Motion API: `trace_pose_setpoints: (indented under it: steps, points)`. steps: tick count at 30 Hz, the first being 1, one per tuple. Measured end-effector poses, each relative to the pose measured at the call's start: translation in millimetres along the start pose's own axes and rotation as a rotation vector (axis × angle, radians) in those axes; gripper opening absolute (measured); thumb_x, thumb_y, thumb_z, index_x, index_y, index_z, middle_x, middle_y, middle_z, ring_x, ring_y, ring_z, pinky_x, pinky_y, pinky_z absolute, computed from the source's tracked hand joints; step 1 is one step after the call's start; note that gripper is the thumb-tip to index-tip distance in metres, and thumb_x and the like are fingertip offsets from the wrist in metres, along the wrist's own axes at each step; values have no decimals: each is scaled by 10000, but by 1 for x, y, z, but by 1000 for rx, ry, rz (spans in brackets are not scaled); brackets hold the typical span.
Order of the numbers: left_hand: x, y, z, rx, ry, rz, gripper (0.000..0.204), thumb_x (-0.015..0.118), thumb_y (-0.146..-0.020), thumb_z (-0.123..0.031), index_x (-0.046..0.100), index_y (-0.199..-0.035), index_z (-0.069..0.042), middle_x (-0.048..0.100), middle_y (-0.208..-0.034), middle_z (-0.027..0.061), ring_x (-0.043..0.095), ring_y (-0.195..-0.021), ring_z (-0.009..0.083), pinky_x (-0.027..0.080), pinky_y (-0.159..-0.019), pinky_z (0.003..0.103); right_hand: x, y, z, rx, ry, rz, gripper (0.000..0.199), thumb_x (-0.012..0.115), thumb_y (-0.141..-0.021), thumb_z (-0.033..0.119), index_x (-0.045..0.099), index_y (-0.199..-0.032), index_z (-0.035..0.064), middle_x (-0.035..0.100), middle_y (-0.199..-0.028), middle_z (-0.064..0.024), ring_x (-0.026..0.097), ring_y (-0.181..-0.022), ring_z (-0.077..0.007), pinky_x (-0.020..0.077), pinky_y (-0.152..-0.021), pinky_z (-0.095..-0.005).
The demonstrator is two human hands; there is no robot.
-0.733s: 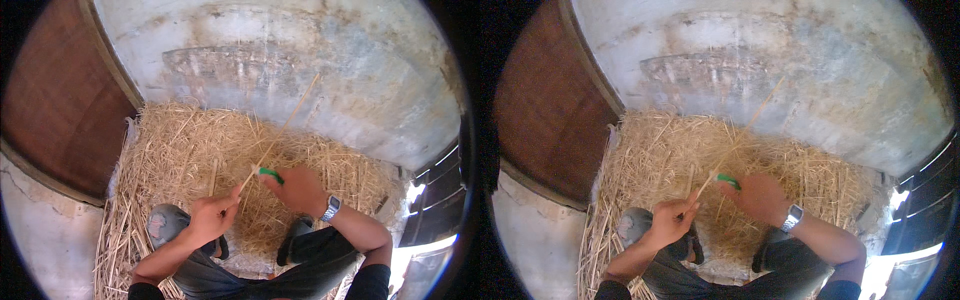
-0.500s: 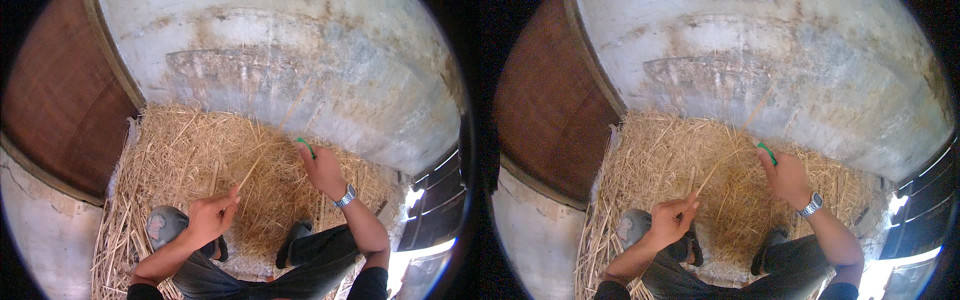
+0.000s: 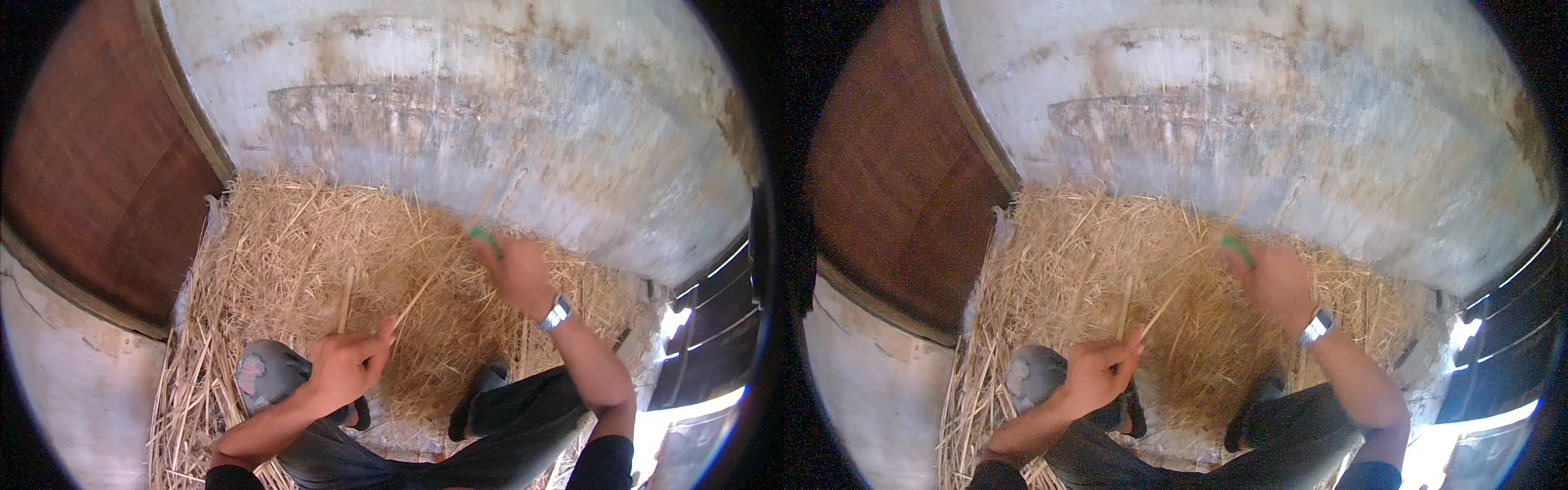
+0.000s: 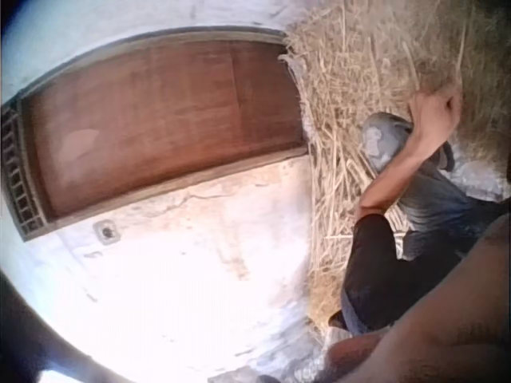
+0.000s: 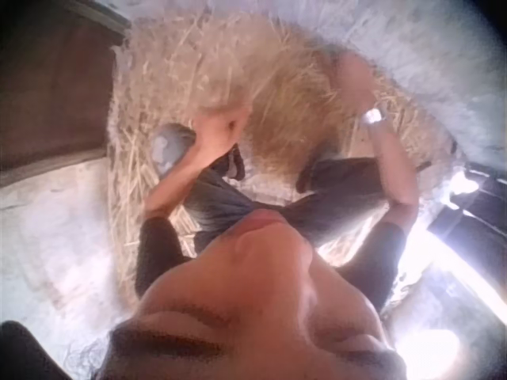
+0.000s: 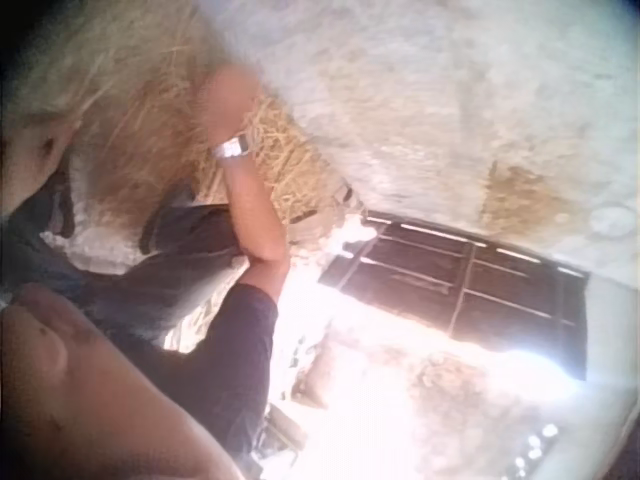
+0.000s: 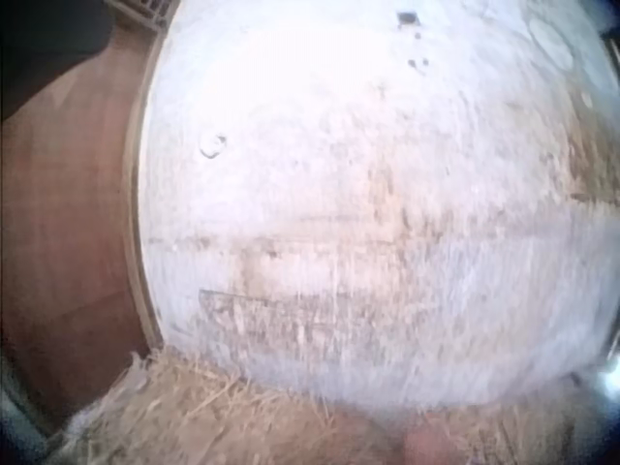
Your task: The person shaves a thin wood strip using a small green-handled utility knife, holding the strip with one hand while repeatedly sliding the blade along its surface.
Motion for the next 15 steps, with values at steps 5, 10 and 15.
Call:
trace_pose_setpoints:
  steps: [5,10,15]
  points:
    - [0,1,5,-73,121,-54,186,691,-845,-70,719,-1023,-25,610,-637,116,594,-489,243,434,-452,340,21,30,51,-288,140,139,433,600,-906,488,641,-808,69,571,-548,-162,583,-497,-363,449,-488,-473]
    - [-3,-10,0,-95,135,-105,116,695,-849,-46,720,-926,37,543,-577,151,558,-453,237,402,-448,317,22,9,29,-214,109,-97,457,564,-933,491,659,-813,61,556,-529,-161,569,-474,-346,439,-473,-452]
    - [-2,1,-1,-42,151,-23,225,696,-843,-55,709,-1056,15,562,-592,146,558,-450,217,420,-445,316,-16,-28,-24,116,13,-253,517,514,-967,489,680,-854,12,575,-546,-165,580,-486,-325,459,-484,-439]
Point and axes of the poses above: each hand's wrist, its own y-axis away from the middle knuckle, its own x-axis out of the palm, z = x × y, the point moved 2 cm from there along -y, towards the middle knuckle
